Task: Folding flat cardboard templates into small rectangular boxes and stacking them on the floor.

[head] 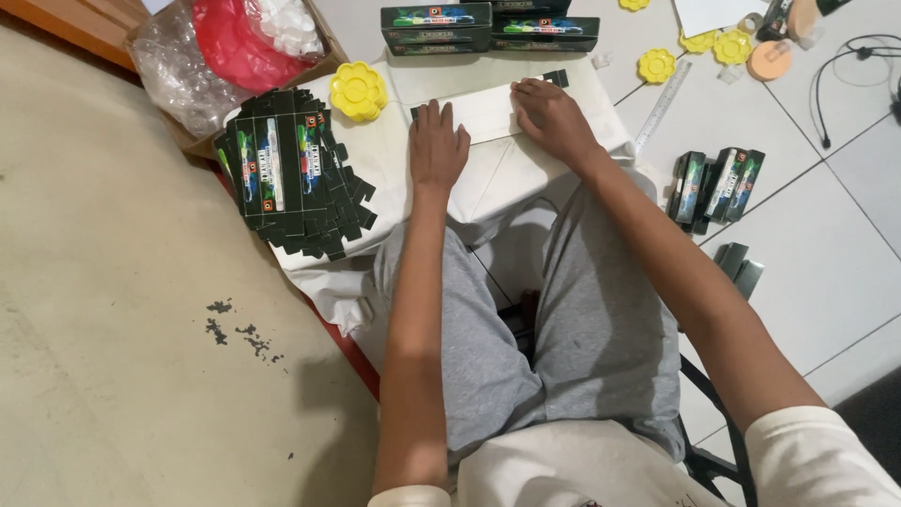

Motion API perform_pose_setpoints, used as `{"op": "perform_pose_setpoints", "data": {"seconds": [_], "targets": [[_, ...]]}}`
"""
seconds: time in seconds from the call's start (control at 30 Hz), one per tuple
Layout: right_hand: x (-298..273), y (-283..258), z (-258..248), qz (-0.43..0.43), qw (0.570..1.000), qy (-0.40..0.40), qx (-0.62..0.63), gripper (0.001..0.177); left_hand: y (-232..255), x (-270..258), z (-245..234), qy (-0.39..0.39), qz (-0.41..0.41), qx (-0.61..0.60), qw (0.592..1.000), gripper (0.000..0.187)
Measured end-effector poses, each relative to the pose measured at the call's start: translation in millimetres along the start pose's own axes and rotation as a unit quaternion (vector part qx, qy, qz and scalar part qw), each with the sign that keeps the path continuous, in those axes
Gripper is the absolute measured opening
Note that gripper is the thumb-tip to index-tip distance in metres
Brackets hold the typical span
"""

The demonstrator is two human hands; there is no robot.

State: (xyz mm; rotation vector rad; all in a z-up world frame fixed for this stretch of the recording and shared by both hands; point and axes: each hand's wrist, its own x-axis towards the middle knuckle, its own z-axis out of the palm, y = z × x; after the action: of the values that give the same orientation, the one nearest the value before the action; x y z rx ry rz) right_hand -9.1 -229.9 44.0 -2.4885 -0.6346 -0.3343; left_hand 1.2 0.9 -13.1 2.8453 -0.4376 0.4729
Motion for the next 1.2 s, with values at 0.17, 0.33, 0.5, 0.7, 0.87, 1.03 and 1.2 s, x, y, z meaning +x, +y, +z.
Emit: {"op": "perform_pose_setpoints", "data": {"seconds": [0.17,0.33,0.5,0.7,0.87,1.03,1.2], "targets": [[4,-8,-6,-0.019,1.0,0.019,-0.012,0.03,-7,-6,3,-0.023,0.016,-0.011,1.0,0.053],[2,5,7,-0.047,0.998,0.025,-0.046,0.035,1,-1,-5,-0.015,0.009,0.014,1.0,0.051],[2,10,15,-0.093,0.992,-0.021,-0.08,0.044,1,3,0,-0.026,-0.017,0.009,0.999,0.049],[5,4,18,-0.098,0.989,-0.098,-0.058,0.05,13,7,-7,-0.004,-0.033,0.008,0.999,0.047],[3,0,18,-0.082,0.99,-0.078,-0.078,0.047,9,5,1,0.001,-0.037,0.003,0.999,0.05],[1,13,23,-0.033,0.995,-0.04,-0.086,0.038,7,6,4,0.008,-0.035,-0.014,0.999,0.053],[-6,11,13,0.041,0.997,0.003,-0.058,0.035,6,6,11,-0.004,-0.04,0.006,0.999,0.055]]}}
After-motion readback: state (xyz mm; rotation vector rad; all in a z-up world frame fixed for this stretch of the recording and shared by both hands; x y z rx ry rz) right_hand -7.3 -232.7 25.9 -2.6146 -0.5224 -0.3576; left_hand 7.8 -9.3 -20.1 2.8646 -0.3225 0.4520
